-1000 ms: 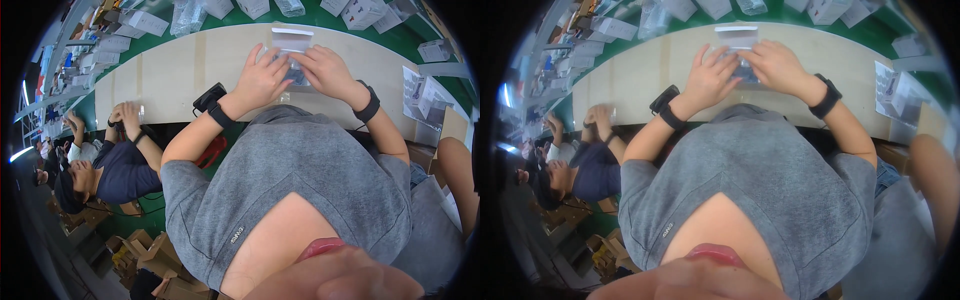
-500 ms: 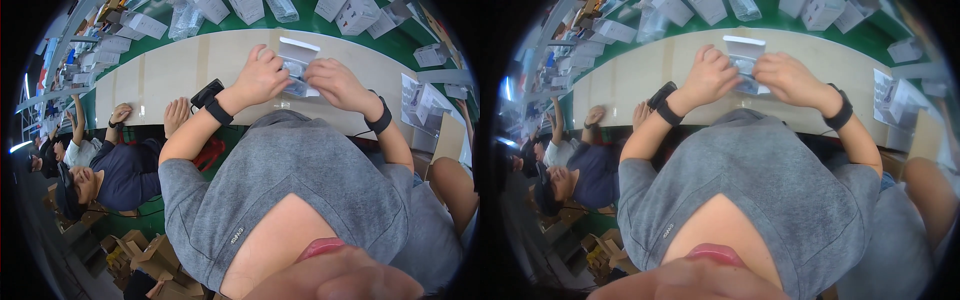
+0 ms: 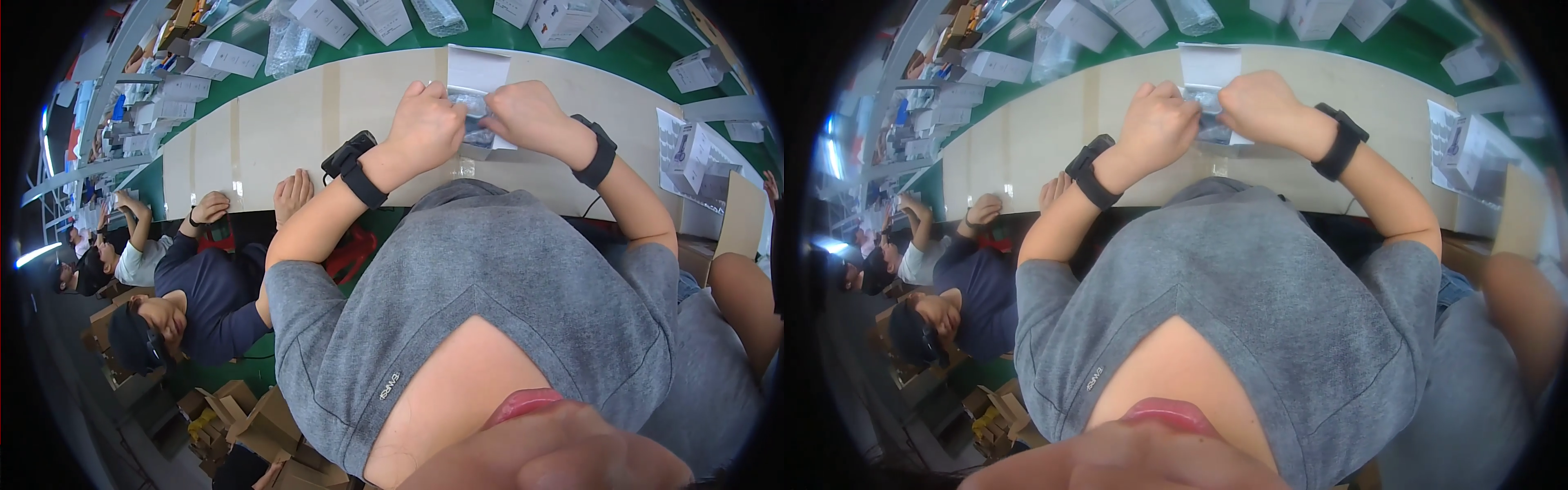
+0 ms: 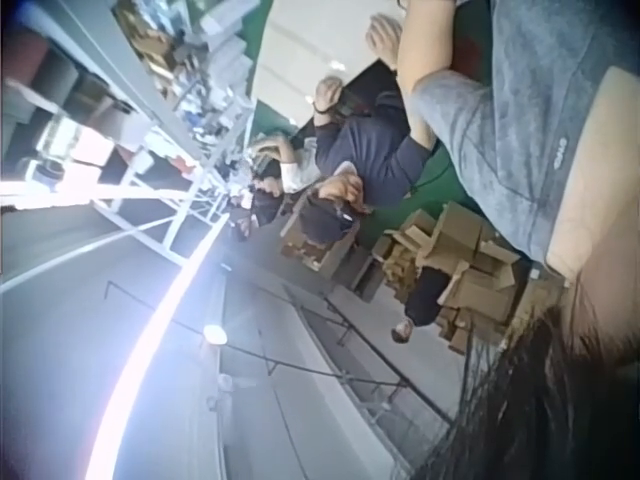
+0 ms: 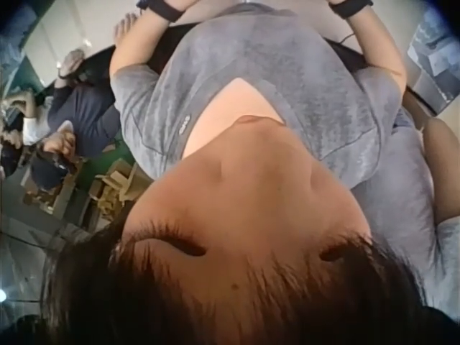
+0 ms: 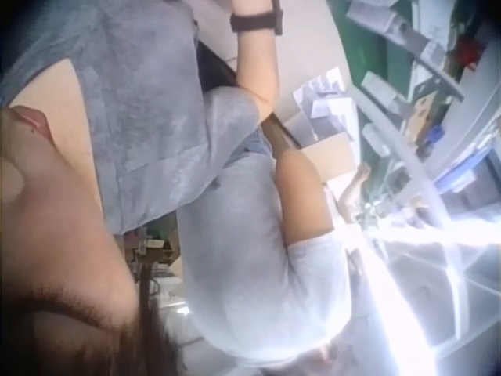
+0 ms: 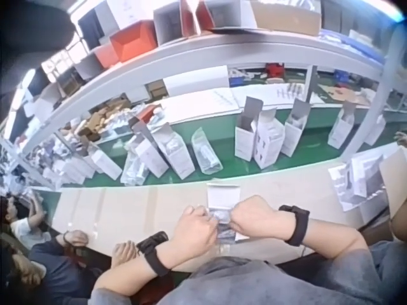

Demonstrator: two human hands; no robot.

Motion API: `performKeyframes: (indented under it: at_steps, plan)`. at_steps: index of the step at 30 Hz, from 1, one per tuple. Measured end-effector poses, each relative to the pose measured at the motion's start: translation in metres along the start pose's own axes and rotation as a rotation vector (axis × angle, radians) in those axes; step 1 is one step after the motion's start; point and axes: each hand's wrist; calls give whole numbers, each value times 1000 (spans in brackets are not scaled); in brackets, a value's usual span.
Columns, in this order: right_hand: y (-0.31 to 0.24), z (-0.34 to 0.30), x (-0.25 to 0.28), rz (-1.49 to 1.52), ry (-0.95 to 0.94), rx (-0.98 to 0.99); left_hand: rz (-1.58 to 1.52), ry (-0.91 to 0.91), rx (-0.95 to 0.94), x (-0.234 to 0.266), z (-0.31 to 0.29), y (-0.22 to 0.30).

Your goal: The person packages handheld fans by hand, placing each fan and its charging cable into a box. They then fold the box flaps closed and set the completed package aside on the table before repeating the process.

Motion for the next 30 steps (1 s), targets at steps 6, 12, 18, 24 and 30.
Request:
performKeyframes:
  at_steps: [6,12,18,24,30]
  plan:
    - [16,-10,-24,1131,-62,-506,44,143,35,7,-12,2]
    - [-8,-21,-29,1280,18,-510,-17,213,-12,10,-19,1]
    - [-25,-6,-24,1263,-9,-441,14,245,-10,11,-39,-7]
    - [-24,17,-29,1171,-38,-363,38,183,145,6,-45,-14]
    - [-31,28,-37,1054,-45,-326,48,177,170,-1,-53,-22]
Point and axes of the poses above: each hand's wrist, its own z-axis towards the middle knuckle, its own x-axis out of the back of the hand, y = z × x, and after that the axes turned 8 degrees about y, right-handed
